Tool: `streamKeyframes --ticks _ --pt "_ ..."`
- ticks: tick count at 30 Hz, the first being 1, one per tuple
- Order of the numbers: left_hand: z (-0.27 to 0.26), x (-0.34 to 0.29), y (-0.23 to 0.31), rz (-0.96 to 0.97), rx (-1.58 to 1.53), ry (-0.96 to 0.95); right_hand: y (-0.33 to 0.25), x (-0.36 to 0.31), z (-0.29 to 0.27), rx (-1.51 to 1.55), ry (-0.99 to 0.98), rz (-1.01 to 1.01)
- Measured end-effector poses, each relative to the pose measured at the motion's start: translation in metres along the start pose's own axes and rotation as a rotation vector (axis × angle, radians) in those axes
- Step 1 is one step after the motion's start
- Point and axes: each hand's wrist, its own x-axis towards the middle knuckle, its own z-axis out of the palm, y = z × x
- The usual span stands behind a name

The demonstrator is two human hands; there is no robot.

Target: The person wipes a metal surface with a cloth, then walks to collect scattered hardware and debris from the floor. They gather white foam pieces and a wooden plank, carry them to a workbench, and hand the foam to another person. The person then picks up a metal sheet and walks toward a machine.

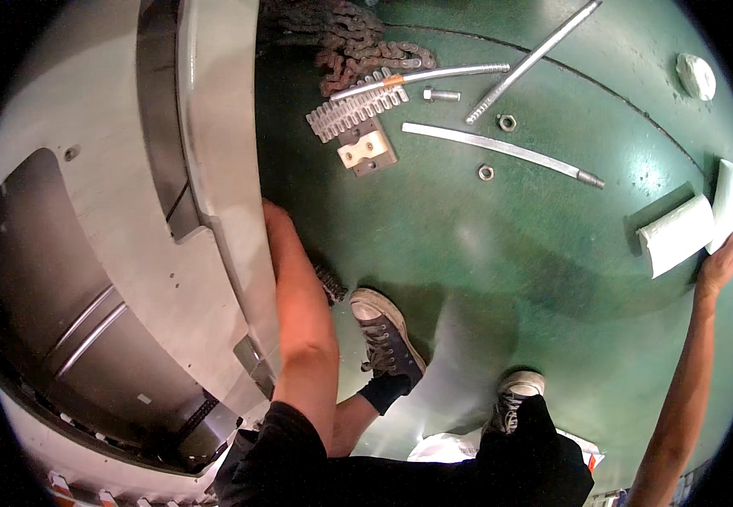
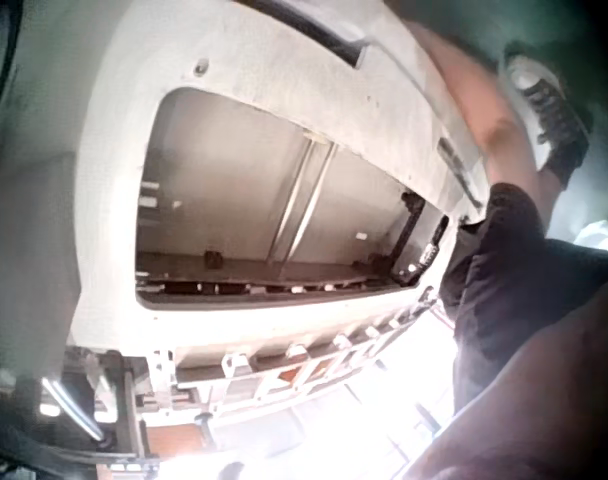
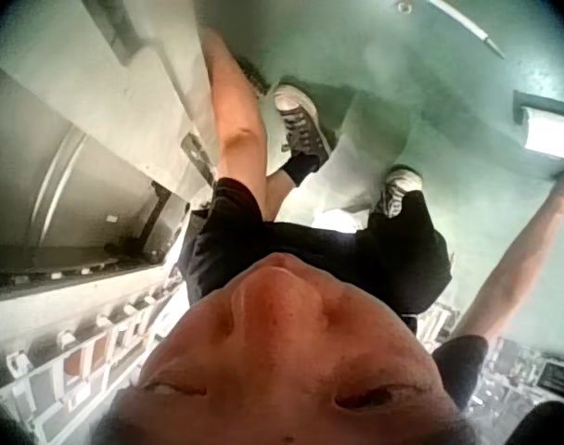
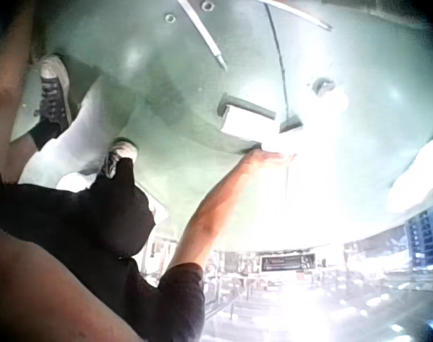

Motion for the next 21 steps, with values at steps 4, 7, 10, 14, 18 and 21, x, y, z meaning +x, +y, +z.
streamKeyframes --ticks 4,7,10,14,18,21 --pt "0.011 0.008 0.013 0.206 0.153 -0.108 -0.007 -0.002 0.001 -0.014 0.026 0.024" --pt "0.031 0.001 0.042 0.419 0.23 -0.275 -0.015 -0.002 -0.002 -0.042 0.049 0.04" --pt "0.047 -0.028 0.081 0.603 0.166 -0.429 -0.017 -0.002 0.0 -0.05 0.065 0.035" --pt "0.05 -0.089 0.134 0.529 -0.159 -0.494 -0.024 -0.004 0.006 0.038 0.078 0.1" --pt "0.051 -0.123 0.157 0.144 -0.421 -0.422 -0.029 -0.009 0.003 0.103 0.097 0.147" --pt "0.068 -0.088 0.131 0.0 -0.485 -0.309 -0.026 -0.011 0.003 0.111 0.093 0.138"
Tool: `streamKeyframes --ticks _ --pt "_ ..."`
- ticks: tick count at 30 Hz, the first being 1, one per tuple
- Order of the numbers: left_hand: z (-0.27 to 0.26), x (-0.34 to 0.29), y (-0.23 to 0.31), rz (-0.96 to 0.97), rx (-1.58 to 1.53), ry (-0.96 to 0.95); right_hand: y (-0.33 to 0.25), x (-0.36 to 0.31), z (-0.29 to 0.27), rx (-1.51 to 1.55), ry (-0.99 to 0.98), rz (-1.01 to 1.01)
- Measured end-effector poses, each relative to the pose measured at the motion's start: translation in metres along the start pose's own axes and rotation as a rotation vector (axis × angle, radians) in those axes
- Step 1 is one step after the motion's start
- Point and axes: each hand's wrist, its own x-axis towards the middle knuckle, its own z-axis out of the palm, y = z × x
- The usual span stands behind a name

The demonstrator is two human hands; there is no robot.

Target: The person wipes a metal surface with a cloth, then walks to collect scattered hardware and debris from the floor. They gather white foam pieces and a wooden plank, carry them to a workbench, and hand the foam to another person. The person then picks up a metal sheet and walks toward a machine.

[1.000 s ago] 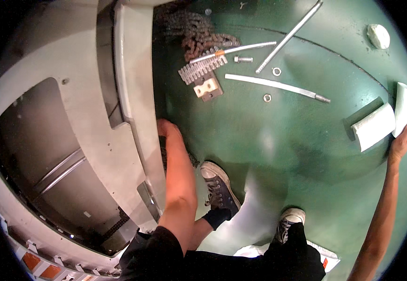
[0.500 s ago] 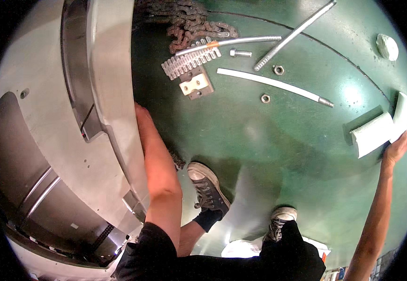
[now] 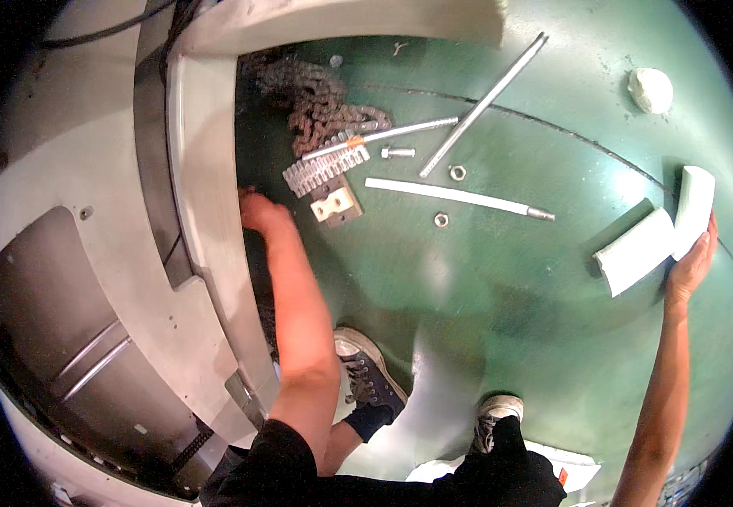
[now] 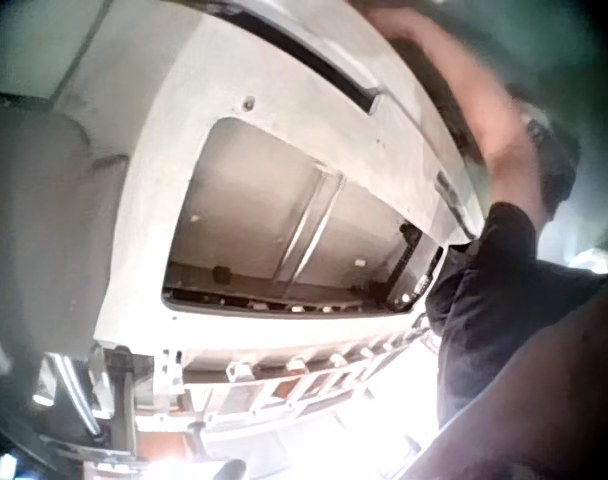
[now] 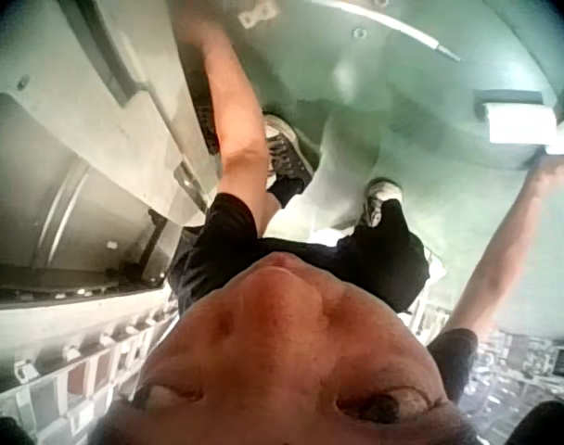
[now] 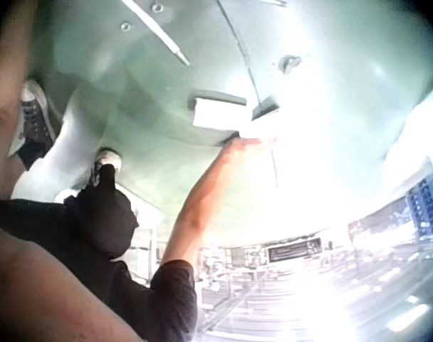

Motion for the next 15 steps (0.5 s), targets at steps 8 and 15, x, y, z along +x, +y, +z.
streamKeyframes --ticks 8,15 --pt "0.074 0.054 0.027 -0.101 0.071 0.065 -0.009 0.006 0.004 0.003 -0.02 -0.076" --pt "0.094 -0.002 0.062 -0.081 0.002 -0.062 -0.019 0.006 0.006 -0.01 0.004 -0.094"
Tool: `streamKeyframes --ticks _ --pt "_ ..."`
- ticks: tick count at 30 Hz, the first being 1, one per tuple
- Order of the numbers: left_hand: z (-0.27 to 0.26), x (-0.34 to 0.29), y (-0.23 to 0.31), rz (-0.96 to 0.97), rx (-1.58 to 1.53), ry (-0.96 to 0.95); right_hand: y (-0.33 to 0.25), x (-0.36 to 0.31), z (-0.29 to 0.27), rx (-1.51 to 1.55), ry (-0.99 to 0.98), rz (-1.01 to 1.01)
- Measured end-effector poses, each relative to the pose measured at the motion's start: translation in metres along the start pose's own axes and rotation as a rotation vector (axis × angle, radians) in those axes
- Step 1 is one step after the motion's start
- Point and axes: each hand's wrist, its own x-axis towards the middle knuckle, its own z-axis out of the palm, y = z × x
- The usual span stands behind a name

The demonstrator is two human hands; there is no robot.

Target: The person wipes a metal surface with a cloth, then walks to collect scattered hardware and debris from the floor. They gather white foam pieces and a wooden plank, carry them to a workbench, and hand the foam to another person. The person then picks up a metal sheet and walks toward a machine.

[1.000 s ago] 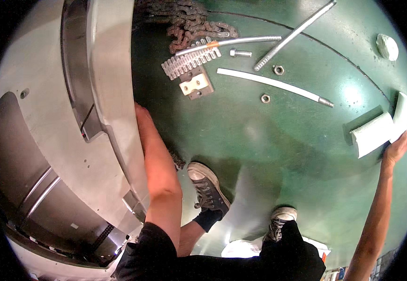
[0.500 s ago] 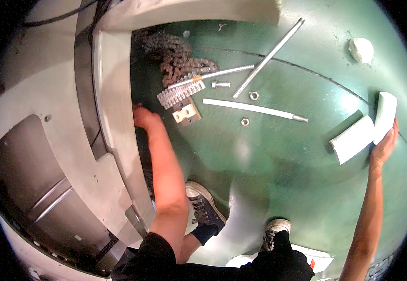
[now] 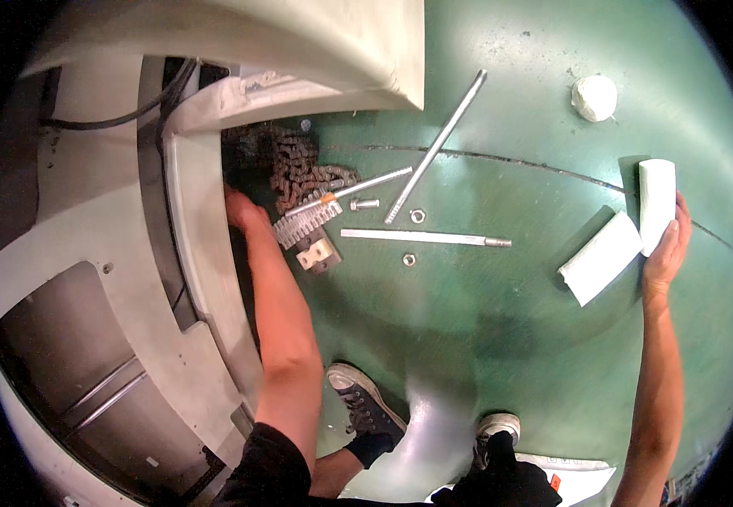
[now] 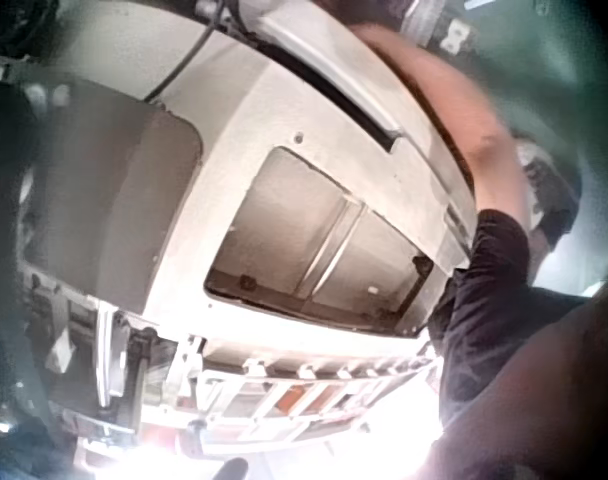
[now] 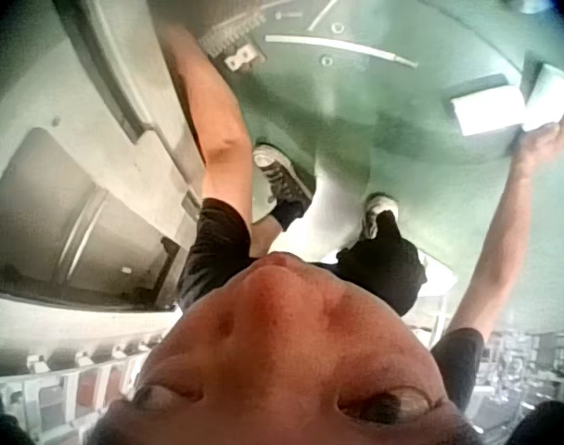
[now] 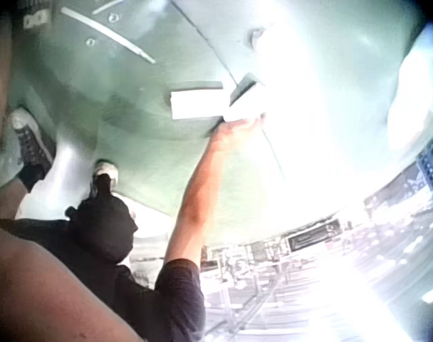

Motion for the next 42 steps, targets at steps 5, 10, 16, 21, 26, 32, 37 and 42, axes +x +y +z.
streamKeyframes --ticks 5,10,16,21,26,32,37,42 --pt "-0.027 -0.022 0.0 0.35 0.015 -0.201 -0.001 -0.001 -0.003 -0.023 -0.031 -0.013" --pt "-0.055 -0.049 0.001 0.577 0.232 -0.296 0.001 -0.002 -0.002 -0.046 -0.03 -0.003" --pt "-0.082 -0.115 0.0 0.67 0.191 -0.55 0.003 -0.001 0.0 0.053 -0.023 0.021" --pt "-0.095 -0.135 0.001 0.578 0.111 -0.601 0.016 -0.004 0.0 0.034 -0.019 -0.01" --pt "-0.087 -0.1 0.001 0.185 -0.092 -0.311 0.005 -0.004 -0.003 -0.018 -0.043 -0.002" --pt "-0.088 -0.081 0.004 0.075 -0.391 -0.221 0.017 -0.004 -0.001 0.056 -0.016 0.01" --pt "-0.116 -0.108 -0.013 0.371 0.299 -0.458 0.013 -0.003 -0.002 0.007 -0.034 -0.001" --pt "-0.116 -0.099 -0.01 0.345 0.399 -0.363 0.011 -0.002 -0.001 0.022 0.002 0.002"
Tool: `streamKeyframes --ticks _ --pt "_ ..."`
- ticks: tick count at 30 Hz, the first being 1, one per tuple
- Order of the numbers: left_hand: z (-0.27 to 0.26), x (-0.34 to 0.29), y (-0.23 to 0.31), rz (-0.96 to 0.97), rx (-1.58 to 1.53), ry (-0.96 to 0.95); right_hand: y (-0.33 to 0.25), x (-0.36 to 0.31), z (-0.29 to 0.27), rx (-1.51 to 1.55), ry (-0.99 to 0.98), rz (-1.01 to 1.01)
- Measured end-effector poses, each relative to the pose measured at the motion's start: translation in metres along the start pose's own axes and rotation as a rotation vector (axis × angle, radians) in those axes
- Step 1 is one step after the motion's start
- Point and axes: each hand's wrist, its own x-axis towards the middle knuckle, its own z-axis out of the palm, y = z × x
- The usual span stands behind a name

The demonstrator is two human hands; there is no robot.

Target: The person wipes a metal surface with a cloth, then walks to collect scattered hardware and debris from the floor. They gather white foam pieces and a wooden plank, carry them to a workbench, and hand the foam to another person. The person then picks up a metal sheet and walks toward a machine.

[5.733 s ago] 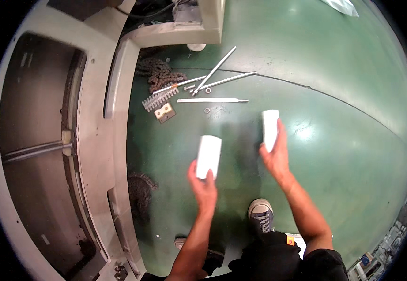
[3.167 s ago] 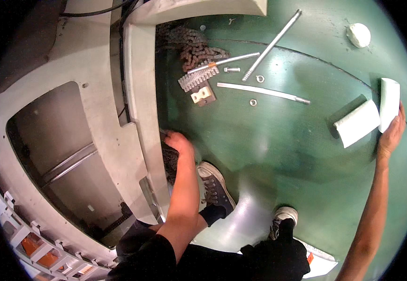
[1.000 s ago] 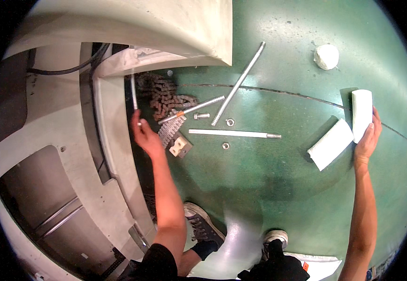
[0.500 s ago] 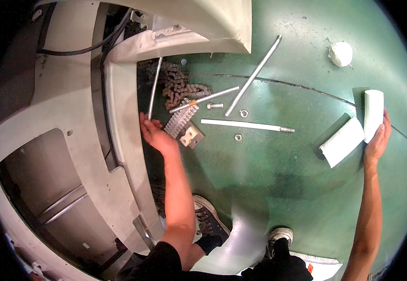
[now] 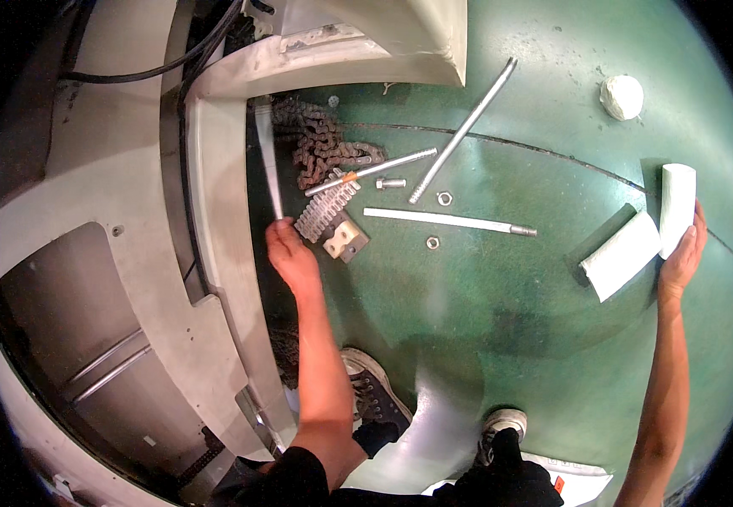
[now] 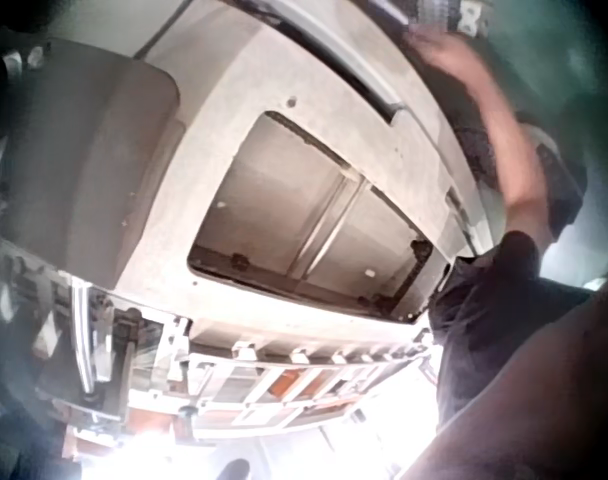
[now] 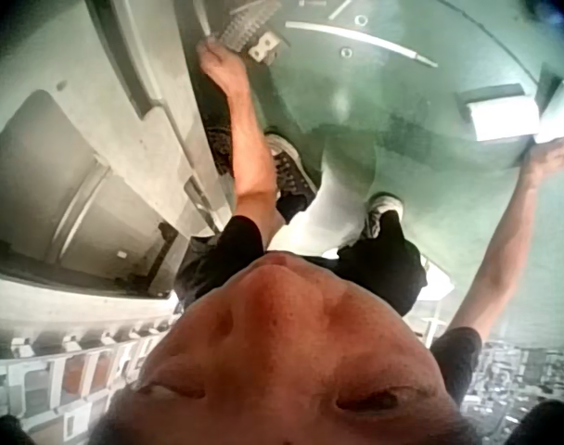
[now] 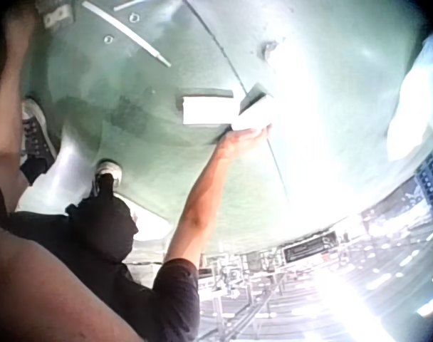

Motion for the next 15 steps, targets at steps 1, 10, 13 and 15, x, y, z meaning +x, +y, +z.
streamKeyframes --ticks 1,10,13,15 --pt "0.0 0.006 -0.008 -0.051 -0.088 0.069 -0.001 0.0 0.001 -0.002 -0.004 -0.003" --pt "0.032 0.138 -0.072 -0.14 -0.055 0.576 -0.002 0.001 0.003 0.009 -0.035 0.0" --pt "0.057 0.167 -0.055 -0.121 0.076 0.47 -0.009 0.0 0.0 -0.025 -0.003 0.006" --pt "0.067 0.18 -0.042 -0.068 0.14 0.395 -0.006 0.0 -0.002 -0.023 -0.007 -0.023"
